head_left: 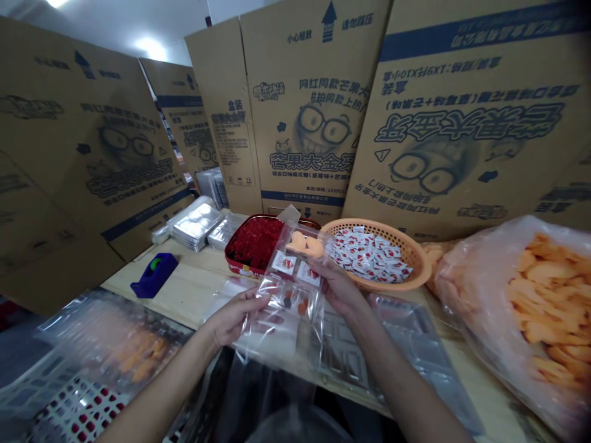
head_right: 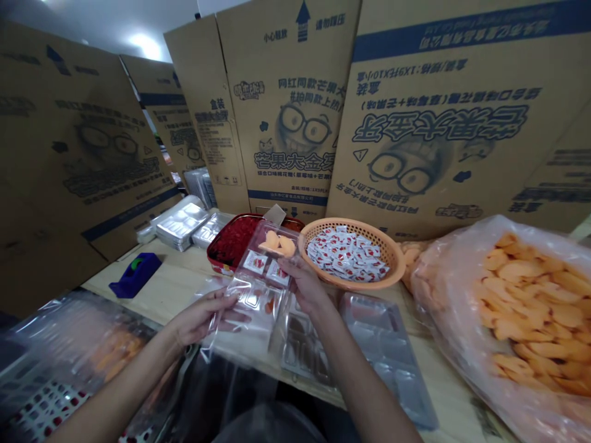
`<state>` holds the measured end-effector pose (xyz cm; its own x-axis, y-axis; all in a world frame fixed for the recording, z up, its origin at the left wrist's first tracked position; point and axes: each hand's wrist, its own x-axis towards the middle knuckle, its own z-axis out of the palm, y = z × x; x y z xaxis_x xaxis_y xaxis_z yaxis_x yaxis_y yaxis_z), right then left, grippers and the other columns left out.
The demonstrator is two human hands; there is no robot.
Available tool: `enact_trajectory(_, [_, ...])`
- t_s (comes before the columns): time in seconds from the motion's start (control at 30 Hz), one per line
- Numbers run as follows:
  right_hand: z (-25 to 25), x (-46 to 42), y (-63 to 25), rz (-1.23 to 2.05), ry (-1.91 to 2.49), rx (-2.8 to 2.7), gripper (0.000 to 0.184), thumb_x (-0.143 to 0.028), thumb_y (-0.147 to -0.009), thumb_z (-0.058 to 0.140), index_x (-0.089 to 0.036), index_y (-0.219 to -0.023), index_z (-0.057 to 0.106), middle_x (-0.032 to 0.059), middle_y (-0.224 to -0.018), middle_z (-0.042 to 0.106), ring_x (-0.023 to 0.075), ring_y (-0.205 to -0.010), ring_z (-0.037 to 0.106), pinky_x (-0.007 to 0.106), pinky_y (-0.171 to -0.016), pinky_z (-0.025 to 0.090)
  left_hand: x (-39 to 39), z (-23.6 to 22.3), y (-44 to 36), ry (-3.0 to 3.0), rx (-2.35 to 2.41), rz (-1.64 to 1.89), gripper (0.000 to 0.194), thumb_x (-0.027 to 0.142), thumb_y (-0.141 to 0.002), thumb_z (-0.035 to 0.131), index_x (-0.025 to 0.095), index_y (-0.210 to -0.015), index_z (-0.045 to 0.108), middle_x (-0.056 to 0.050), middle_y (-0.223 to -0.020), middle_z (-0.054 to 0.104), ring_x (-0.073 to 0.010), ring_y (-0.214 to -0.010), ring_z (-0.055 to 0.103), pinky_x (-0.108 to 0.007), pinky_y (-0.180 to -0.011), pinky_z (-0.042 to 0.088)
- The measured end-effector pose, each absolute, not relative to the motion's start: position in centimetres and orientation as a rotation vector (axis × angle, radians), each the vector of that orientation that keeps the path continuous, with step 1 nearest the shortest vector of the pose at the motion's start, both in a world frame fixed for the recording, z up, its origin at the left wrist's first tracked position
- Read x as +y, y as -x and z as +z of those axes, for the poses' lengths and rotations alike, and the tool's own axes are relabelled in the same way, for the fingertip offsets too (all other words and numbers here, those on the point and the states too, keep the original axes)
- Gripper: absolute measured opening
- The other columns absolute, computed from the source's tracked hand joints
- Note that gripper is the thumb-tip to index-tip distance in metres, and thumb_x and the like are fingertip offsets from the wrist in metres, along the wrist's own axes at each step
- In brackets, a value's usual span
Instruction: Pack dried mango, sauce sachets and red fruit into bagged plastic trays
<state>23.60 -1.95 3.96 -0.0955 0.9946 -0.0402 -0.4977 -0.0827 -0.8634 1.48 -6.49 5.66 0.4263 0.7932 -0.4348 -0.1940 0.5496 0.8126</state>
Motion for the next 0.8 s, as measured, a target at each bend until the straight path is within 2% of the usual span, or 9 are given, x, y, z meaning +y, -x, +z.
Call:
enact_trajectory(0.1, [4.3, -2.2, -22.9, 1.543, 0.810, -0.830, 0.022, -0.031, -0.062, 0.074, -0.017, -0.064, 0.058, -0.0060, -0.058, 0.057, 0.0076, -0.055, 0.050, 0.020, -0.058, 0.042, -6.0, 5.5, -2.1, -0.661, 0.906, 0.815, 0.033, 0.028, -0.069, 0.069, 0.016, -0.099, 0.064, -0.008, -0.093, 0.069, -0.0205, -0.077, 0.066, -0.033, -0.070, 0.053])
enact_trajectory(0.17, [4.7, -2.7, -22.5, 1.564, 0.809, -0.875, 0.023, -0.032, -0.063, 0.073, -0.017, -0.064, 0.056, -0.0059, -0.057, 0.056, 0.0077, -0.055, 0.049, 0.020, -0.056, 0.040, -5.7, 5.3, -2.2, -0.613, 0.902, 0.876, 0.029, 0.027, -0.069, 0.069, 0.016, -0.096, 0.065, -0.007, -0.087, 0.071, -0.0189, -0.073, 0.066, -0.033, -0.071, 0.053])
enact_trajectory(0.27, [5.5, -3.3, -22.1, 1.600, 0.795, -0.945, 0.023, -0.031, -0.064, 0.073, -0.019, -0.078, 0.060, -0.0038, -0.069, 0.062, 0.0102, -0.063, 0.054, 0.021, -0.060, 0.043, -5.6, 5.0, -2.1, -0.569, 0.897, 0.933, 0.028, 0.025, -0.068, 0.069, 0.016, -0.095, 0.065, -0.006, -0.084, 0.071, -0.0186, -0.072, 0.066, -0.033, -0.072, 0.052])
enact_trajectory(0.37, [6.3, -2.9, -22.3, 1.494, 0.745, -0.853, 0.042, -0.026, -0.060, 0.075, -0.026, -0.098, 0.057, -0.0038, -0.086, 0.065, 0.0124, -0.075, 0.059, 0.022, -0.065, 0.047, -6.0, 4.6, -1.9, -0.541, 0.869, 0.924, 0.024, 0.023, -0.069, 0.069, 0.015, -0.092, 0.065, -0.006, -0.082, 0.071, -0.0190, -0.074, 0.067, -0.032, -0.073, 0.052])
enact_trajectory(0.43, [6.6, -2.1, -22.6, 1.390, 0.735, -0.762, 0.048, -0.028, -0.060, 0.075, -0.029, -0.103, 0.055, -0.0050, -0.089, 0.065, 0.0124, -0.078, 0.060, 0.022, -0.065, 0.049, -6.5, 4.4, -1.9, -0.510, 0.848, 0.908, 0.024, 0.024, -0.070, 0.068, 0.016, -0.092, 0.064, -0.005, -0.083, 0.071, -0.0205, -0.077, 0.067, -0.032, -0.073, 0.052])
enact_trajectory(0.7, [6.3, -0.5, -23.3, 1.396, 0.888, -0.971, 0.032, -0.030, -0.059, 0.075, -0.020, -0.086, 0.061, -0.0010, -0.074, 0.066, 0.0128, -0.064, 0.060, 0.023, -0.058, 0.047, -7.4, 4.9, -2.9, -0.546, 0.775, 0.867, 0.035, 0.027, -0.072, 0.066, 0.016, -0.105, 0.061, -0.010, -0.096, 0.070, -0.0225, -0.083, 0.066, -0.035, -0.078, 0.050])
enact_trajectory(0.8, [5.9, -0.9, -23.0, 1.415, 0.919, -1.069, 0.030, -0.033, -0.059, 0.075, -0.019, -0.082, 0.063, 0.0004, -0.073, 0.067, 0.0134, -0.062, 0.059, 0.024, -0.055, 0.045, -6.8, 5.3, -3.0, -0.570, 0.791, 0.863, 0.036, 0.030, -0.072, 0.066, 0.013, -0.104, 0.063, -0.011, -0.095, 0.070, -0.0230, -0.081, 0.066, -0.035, -0.078, 0.050])
